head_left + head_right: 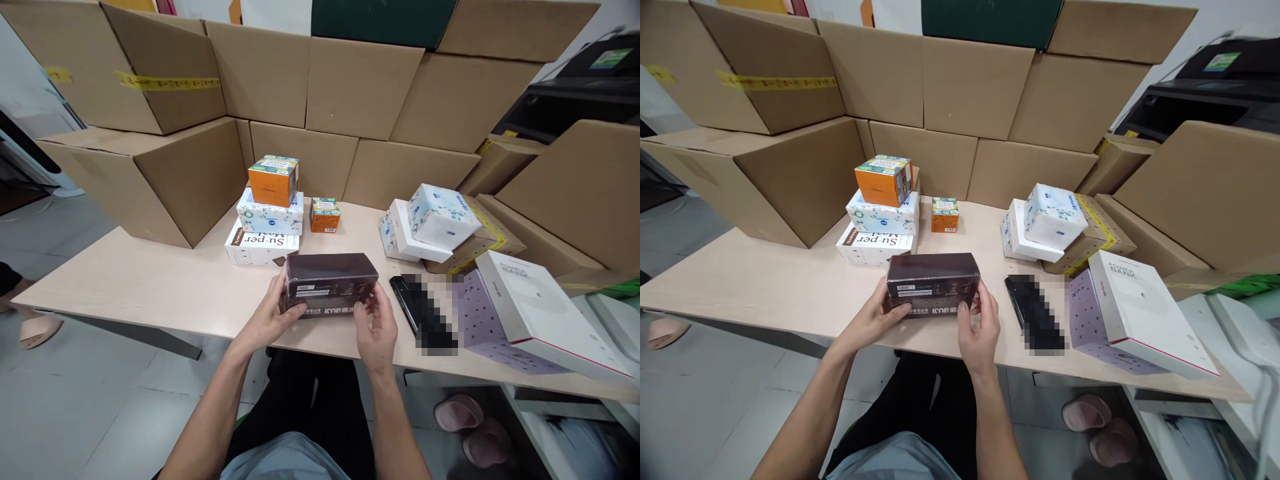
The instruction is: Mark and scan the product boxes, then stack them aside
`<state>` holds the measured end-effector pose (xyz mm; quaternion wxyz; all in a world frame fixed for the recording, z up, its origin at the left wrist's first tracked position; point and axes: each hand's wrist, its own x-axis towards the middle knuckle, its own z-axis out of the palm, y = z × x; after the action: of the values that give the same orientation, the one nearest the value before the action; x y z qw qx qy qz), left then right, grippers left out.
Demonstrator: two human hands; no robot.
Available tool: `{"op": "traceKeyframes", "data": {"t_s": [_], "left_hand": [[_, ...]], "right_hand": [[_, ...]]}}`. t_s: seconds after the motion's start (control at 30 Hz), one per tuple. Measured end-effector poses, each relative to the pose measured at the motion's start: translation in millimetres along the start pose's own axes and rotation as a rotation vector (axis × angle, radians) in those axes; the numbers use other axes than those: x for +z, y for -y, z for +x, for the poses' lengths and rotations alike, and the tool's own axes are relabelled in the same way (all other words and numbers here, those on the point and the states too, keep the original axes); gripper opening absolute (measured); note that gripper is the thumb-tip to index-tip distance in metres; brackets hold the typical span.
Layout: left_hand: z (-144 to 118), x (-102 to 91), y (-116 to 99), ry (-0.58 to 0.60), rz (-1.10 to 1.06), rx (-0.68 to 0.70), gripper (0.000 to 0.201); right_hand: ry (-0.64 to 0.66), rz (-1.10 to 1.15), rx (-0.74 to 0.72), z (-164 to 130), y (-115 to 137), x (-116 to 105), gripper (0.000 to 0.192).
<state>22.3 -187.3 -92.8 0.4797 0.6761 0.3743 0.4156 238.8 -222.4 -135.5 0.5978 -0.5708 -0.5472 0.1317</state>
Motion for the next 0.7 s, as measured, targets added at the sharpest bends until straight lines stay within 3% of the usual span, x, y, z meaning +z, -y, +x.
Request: {"op": "traceKeyframes", "data": {"t_s": [0.17, 0.3, 0.43, 0.6, 0.7], "left_hand": [[-10.0, 6.9, -24.7, -0.046, -0.002, -0.117, 0.062], [-13.3, 4.6, -24.7, -0.133, 0.194, -0.264, 0.056], [-13.8, 0.3, -17.2, -0.137, 0.291, -0.323, 0.054], [-14.8, 0.0, -16.2, -0.138, 0.321, -0.300, 0.054], [-16.3, -0.2, -15.8, -0.170, 0.420, -0.322, 0.057]], "right_hand": [[-0.009, 0.120, 0.103, -4.0, 0.5, -11.4, 0.046], [0.079, 0.064, 0.130, 6.3, 3.4, -21.5, 0.036], [0.096, -0.247, 0.056, 32.4, -0.4, -32.6, 0.036], [0.359, -0.743, 0.042, 58.8, -5.7, -33.8, 0.036], [0.411, -0.882, 0.066, 62.4, -7.3, -26.5, 0.031]]}}
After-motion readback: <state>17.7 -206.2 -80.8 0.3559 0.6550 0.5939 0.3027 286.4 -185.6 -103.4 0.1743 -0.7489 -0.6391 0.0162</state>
